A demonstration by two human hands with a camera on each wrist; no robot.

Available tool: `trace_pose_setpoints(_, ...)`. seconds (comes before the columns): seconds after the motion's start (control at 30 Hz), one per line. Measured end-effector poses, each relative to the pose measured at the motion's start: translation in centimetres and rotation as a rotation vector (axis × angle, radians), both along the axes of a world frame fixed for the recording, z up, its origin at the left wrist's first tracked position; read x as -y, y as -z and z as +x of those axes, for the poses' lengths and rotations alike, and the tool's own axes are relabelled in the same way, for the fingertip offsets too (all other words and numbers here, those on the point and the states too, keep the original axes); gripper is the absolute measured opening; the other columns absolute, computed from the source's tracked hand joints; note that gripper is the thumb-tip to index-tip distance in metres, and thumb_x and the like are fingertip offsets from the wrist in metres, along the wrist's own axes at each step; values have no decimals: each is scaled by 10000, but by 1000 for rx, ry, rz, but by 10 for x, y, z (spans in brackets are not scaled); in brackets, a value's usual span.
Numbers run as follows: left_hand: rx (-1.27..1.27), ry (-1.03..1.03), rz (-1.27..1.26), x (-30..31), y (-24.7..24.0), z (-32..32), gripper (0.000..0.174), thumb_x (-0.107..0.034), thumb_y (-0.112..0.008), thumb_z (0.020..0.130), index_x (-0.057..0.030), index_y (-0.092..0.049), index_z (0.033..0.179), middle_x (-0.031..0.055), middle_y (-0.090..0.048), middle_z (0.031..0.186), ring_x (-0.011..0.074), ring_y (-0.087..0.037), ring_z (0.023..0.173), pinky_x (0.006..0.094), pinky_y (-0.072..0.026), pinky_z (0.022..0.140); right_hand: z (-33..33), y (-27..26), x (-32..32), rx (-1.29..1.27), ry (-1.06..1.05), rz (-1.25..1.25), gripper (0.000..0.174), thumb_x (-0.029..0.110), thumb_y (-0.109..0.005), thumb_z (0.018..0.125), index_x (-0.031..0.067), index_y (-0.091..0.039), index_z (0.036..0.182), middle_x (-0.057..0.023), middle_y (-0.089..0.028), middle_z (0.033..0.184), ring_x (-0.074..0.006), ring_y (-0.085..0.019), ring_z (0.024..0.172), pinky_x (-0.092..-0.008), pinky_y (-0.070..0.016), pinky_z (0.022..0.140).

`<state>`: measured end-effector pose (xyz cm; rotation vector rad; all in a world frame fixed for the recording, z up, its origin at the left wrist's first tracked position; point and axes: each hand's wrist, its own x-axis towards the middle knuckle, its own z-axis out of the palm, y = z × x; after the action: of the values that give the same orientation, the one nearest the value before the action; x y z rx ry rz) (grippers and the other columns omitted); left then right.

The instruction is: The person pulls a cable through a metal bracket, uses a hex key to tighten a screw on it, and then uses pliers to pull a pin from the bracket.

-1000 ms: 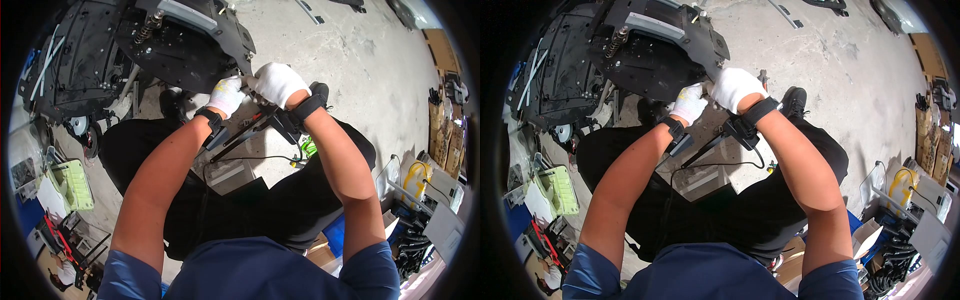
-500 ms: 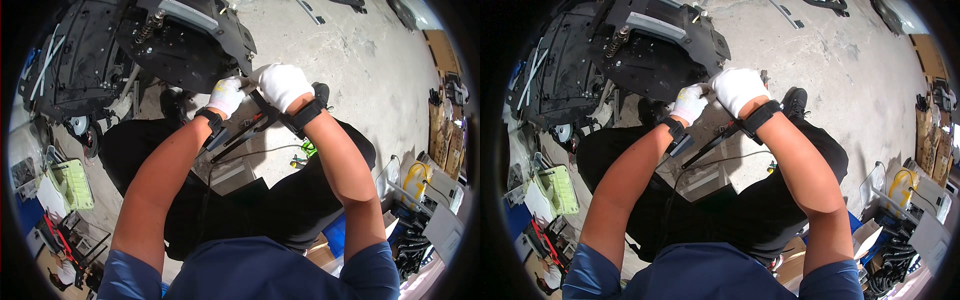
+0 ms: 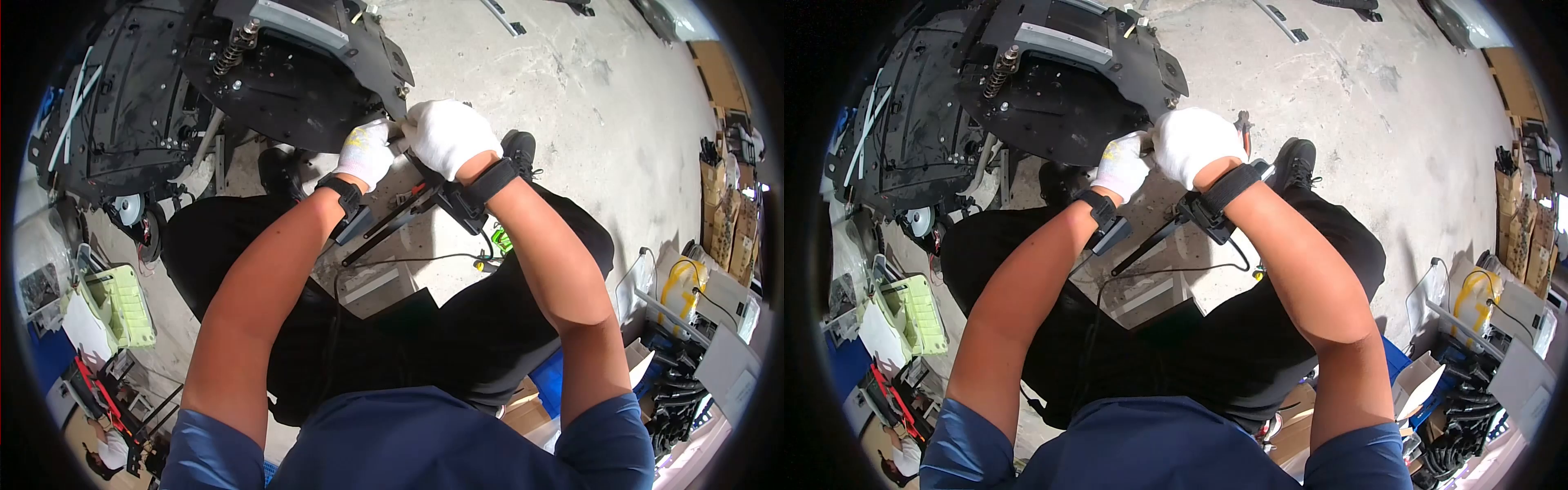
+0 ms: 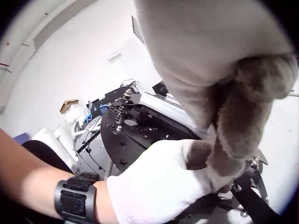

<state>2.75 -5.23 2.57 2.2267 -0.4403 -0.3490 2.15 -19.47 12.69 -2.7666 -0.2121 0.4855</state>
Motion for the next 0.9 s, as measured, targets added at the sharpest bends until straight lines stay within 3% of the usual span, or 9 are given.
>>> trace_pose_setpoints(0.07, -69, -19, -111, 1, 7, 0, 214, -112, -616, 774, -9, -604, 961, 146, -642, 915, 263, -615, 831, 324, -458, 754, -7, -3, 2, 249, -161, 43, 245, 277, -551, 778, 69, -662, 844, -130, -643, 770, -301, -624, 692, -385, -495, 624)
trace_pose_setpoints(0.2, -150, -123, -187, 0, -3, -5, 161, -113, -633, 767, -8, -628, 889, 141, -646, 829, 258, -609, 769, 307, -459, 719, -5, 4, 8, 278, -350, -43, 234, 254, -547, 792, 70, -652, 891, -141, -640, 785, -308, -624, 700, -394, -494, 623)
trace_pose_setpoints(0.27, -120, -128, -210, -1, 4, -3, 164, -104, -631, 758, -2, -625, 887, 144, -646, 826, 251, -608, 762, 303, -458, 713, -7, 8, 7, 275, -195, 231, 324, 348, -516, 825, 58, -662, 819, -157, -633, 738, -325, -618, 673, -403, -490, 616)
trace_pose_setpoints(0.43, -104, -109, -180, 1, -14, -4, 164, -67, -603, 734, 7, -624, 879, 142, -647, 817, 216, -612, 754, 301, -463, 696, 2, -15, -5, 13, 59, 55, 492, 456, -439, 856, 42, -661, 711, -170, -615, 656, -340, -612, 648, -408, -484, 623)
trace_pose_setpoints(0.5, -149, -79, 142, 0, -8, 0, 161, -49, -581, 724, 0, -627, 870, 145, -646, 820, 226, -618, 758, 303, -467, 683, 3, -6, -5, -25, 83, 21, 530, 477, -419, 860, 38, -659, 684, -174, -610, 636, -341, -612, 645, -408, -484, 628)
trace_pose_setpoints(0.63, -160, -102, -227, -2, 15, 1, 192, -90, -564, 756, -7, -610, 923, 160, -625, 884, 280, -607, 832, 314, -465, 731, -1, 11, -1, -67, 29, 52, 373, 372, -503, 821, 44, -666, 749, -159, -631, 699, -337, -620, 691, -394, -492, 640)
trace_pose_setpoints(0.7, -87, -44, -139, -4, 7, -1, 190, -81, -560, 763, -3, -610, 928, 144, -628, 893, 259, -608, 835, 305, -462, 741, -4, 13, 5, 107, -165, -33, 260, 307, -530, 820, 95, -667, 882, -146, -637, 756, -307, -617, 704, -384, -485, 657)
trace_pose_setpoints(0.8, -16, 25, -42, -4, -9, -3, 201, -83, -565, 775, 0, -616, 951, 117, -633, 906, 216, -607, 829, 288, -458, 754, -3, 4, 7, 159, -230, -107, 173, 180, -523, 768, 95, -668, 809, -152, -641, 784, -331, -623, 753, -385, -496, 659)
trace_pose_setpoints(0.9, -122, 9, -123, -3, -7, -2, 231, -109, -586, 779, -1, -627, 980, 106, -638, 917, 188, -605, 822, 274, -456, 757, -3, 6, 12, 276, -108, 4, 169, 157, -511, 772, 100, -665, 811, -148, -639, 788, -327, -622, 751, -389, -496, 655)
